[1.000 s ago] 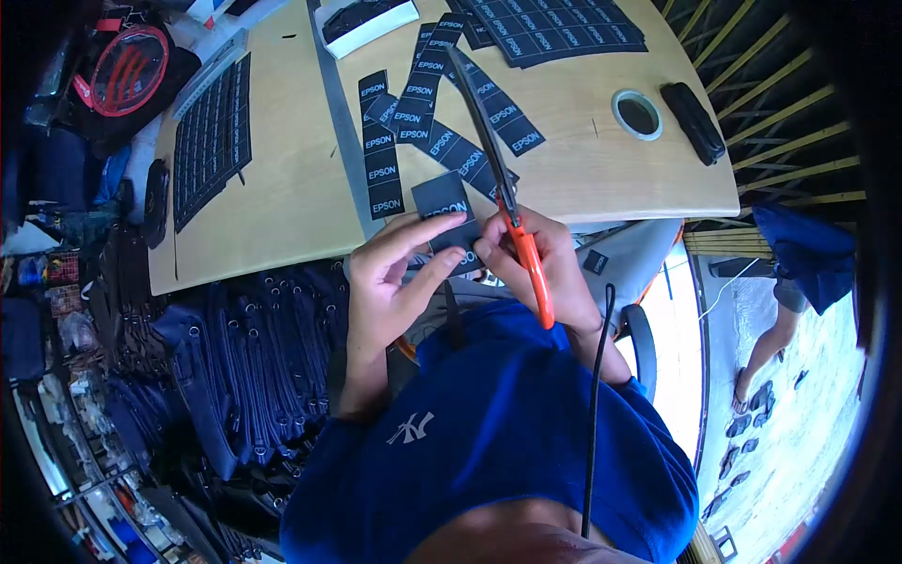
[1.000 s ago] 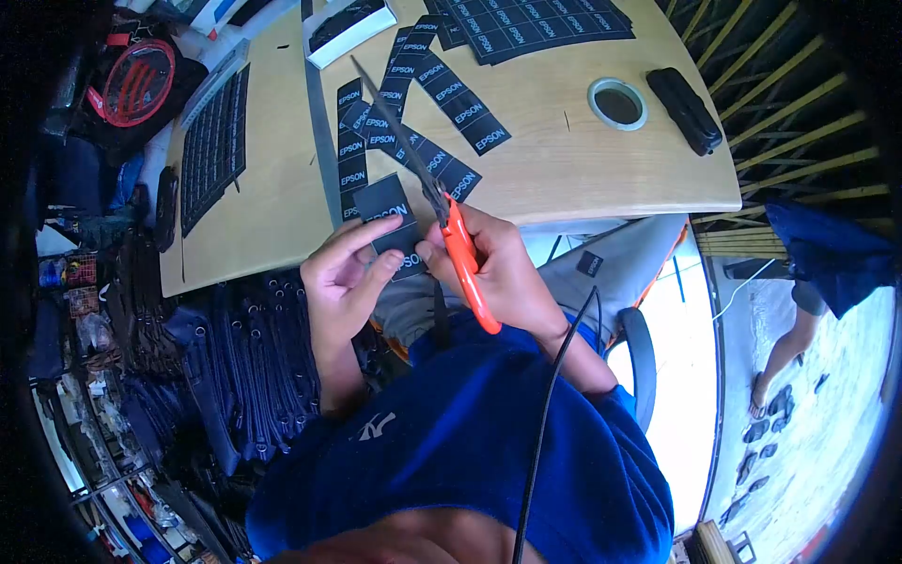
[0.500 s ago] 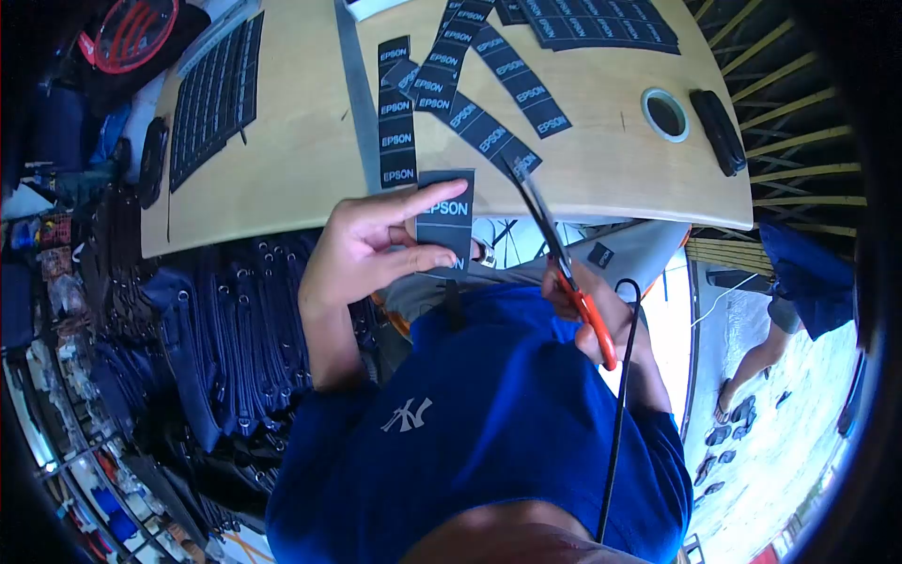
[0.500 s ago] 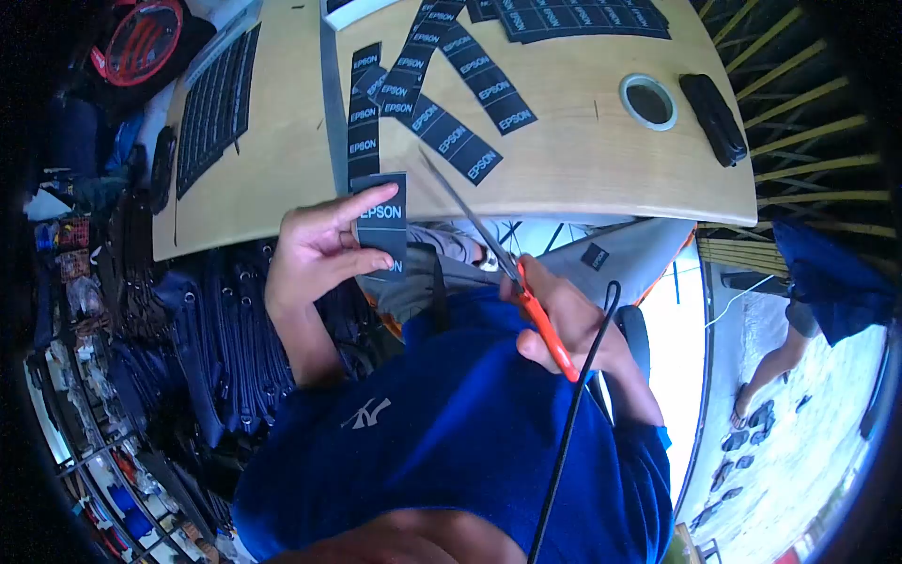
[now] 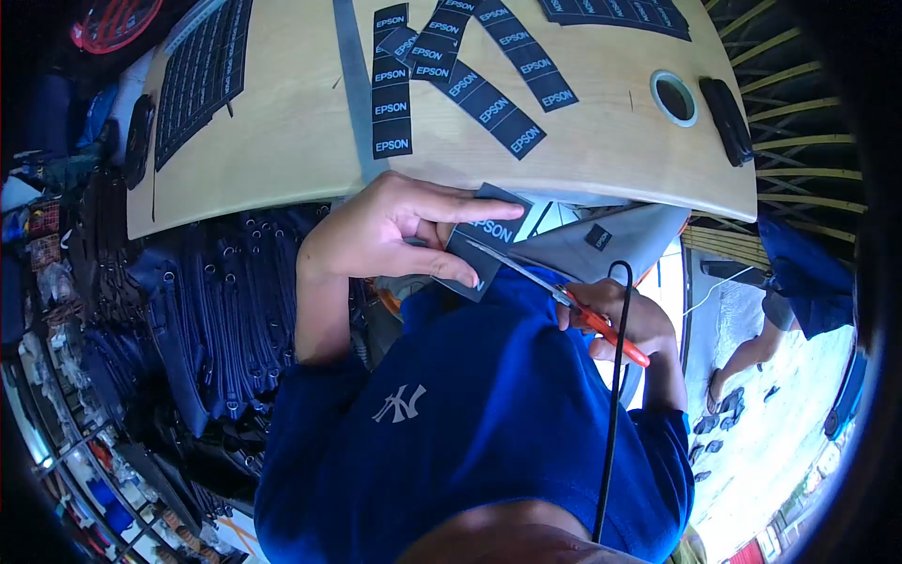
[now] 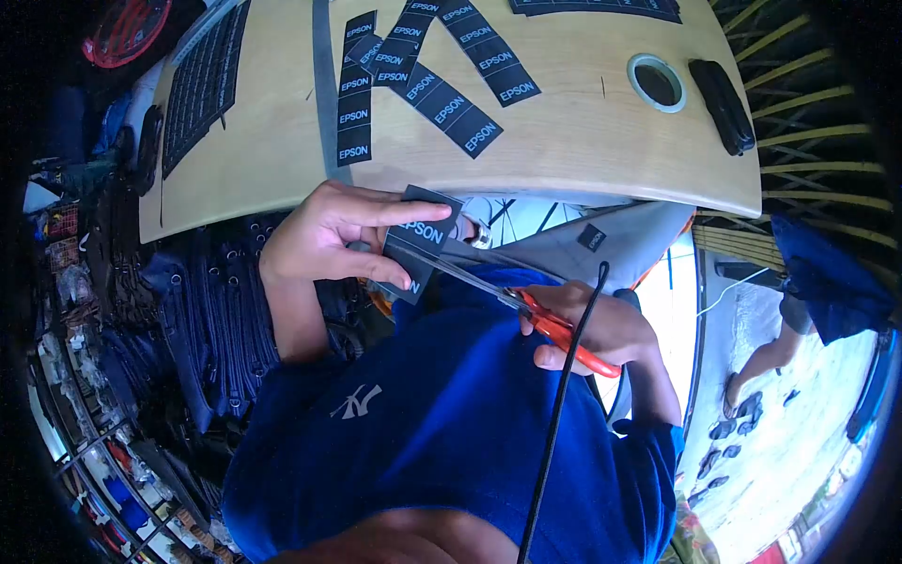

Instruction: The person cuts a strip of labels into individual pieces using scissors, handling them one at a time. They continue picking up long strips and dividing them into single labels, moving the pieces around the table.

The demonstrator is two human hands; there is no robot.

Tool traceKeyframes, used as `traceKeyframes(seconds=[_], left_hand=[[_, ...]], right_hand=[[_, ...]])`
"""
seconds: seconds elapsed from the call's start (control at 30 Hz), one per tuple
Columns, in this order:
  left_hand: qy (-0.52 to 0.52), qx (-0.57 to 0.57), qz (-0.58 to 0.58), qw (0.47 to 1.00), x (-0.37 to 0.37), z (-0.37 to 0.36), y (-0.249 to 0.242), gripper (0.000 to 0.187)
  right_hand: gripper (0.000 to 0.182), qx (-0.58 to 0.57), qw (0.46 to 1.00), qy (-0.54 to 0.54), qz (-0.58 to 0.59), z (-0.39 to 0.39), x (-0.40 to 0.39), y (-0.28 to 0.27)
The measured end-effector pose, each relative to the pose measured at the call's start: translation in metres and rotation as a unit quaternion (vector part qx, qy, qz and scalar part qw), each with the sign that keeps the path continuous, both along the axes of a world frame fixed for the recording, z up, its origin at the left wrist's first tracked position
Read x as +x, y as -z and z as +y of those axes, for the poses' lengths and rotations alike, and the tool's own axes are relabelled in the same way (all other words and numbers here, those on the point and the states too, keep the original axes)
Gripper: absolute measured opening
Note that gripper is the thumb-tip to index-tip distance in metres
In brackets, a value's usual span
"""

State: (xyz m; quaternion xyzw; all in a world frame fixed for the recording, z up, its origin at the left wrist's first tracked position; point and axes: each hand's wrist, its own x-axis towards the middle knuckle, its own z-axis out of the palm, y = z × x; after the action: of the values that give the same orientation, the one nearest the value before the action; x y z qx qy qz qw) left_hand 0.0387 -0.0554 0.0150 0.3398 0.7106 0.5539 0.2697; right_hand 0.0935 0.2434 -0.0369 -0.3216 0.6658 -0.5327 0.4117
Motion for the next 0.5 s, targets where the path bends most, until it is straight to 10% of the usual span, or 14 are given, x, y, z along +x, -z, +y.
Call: traceKeyframes(seconds=[0.5], left_hand=[[0.032, 0.013, -0.053, 0.998, -0.0008, 0.0051, 0.0075, 0.063]], right_hand=[[0.056, 0.008, 1.000, -0.001, -0.005, -0.0018, -0.0030, -0.0009]])
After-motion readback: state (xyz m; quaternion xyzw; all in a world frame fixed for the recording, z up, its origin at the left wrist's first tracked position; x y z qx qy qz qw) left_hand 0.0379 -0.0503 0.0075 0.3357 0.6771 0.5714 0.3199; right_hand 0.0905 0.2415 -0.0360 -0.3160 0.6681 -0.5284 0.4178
